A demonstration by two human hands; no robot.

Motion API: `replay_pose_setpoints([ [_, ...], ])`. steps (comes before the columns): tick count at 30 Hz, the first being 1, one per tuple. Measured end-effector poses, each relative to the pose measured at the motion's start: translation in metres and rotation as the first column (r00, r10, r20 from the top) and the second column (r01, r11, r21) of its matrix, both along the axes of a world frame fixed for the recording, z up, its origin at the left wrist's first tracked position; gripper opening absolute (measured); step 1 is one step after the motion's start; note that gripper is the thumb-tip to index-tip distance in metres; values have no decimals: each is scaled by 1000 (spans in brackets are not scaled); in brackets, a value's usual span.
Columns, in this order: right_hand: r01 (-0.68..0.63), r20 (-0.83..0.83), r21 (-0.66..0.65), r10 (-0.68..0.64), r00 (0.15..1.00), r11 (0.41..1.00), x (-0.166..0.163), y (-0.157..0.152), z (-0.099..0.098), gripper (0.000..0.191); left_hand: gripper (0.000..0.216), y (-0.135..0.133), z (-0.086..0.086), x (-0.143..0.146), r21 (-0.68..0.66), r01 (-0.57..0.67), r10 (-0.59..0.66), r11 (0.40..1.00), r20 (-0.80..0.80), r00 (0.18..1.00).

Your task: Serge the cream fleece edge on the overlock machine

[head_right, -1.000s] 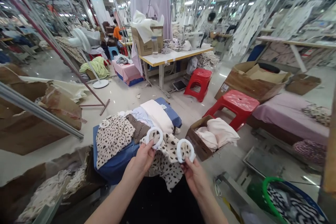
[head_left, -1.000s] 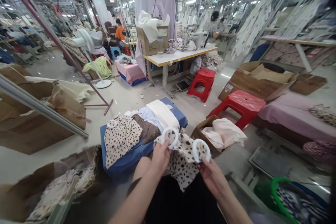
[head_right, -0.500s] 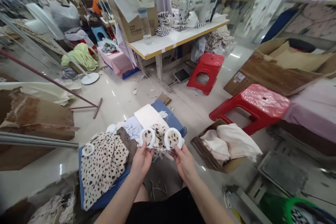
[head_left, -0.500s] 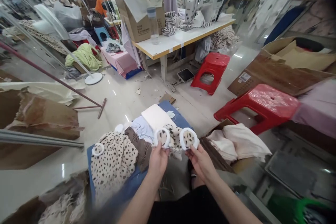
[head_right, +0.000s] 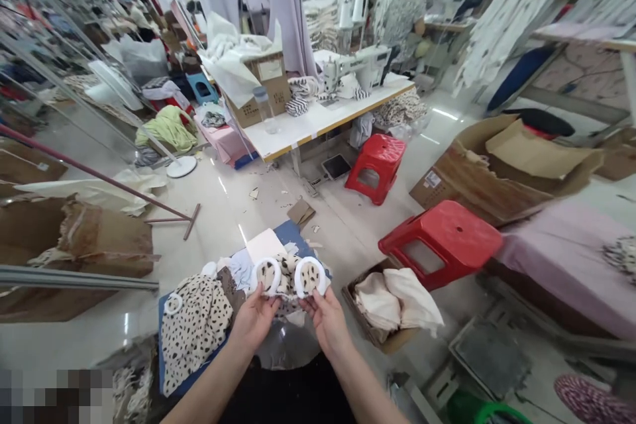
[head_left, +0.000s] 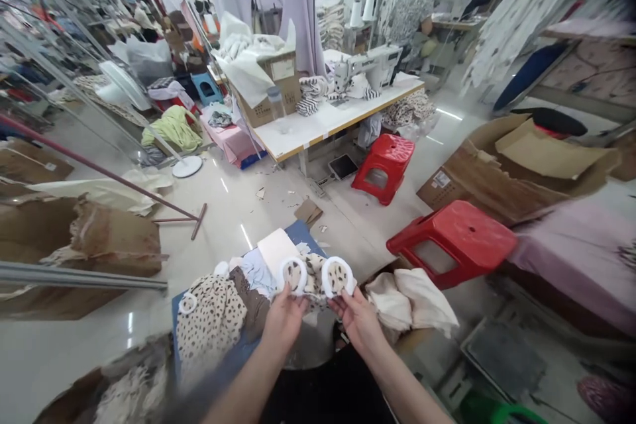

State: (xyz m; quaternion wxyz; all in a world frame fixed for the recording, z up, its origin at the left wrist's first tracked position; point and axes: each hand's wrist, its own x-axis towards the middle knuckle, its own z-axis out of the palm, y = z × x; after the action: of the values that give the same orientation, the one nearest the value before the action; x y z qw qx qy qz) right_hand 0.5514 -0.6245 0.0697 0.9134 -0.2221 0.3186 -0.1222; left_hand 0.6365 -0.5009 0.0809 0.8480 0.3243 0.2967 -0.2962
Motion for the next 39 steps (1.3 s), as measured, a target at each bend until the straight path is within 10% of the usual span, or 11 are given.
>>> replay_pose_setpoints([
  [12, -148, 69, -62, 153, 986, 987, 25, -31, 82, 38, 20, -41, 87, 9, -66, -6, 11, 998, 72, 997],
  [26, -177, 85, -141, 190, 978, 974, 90, -7, 109, 35, 26, -22, 107, 56, -183, 36, -7, 982, 156, 988],
  [39, -252, 4, -192, 258, 966, 948, 138, -29, 105, 36, 31, -35, 90, 92, -212, -23, 44, 977, 95, 994],
])
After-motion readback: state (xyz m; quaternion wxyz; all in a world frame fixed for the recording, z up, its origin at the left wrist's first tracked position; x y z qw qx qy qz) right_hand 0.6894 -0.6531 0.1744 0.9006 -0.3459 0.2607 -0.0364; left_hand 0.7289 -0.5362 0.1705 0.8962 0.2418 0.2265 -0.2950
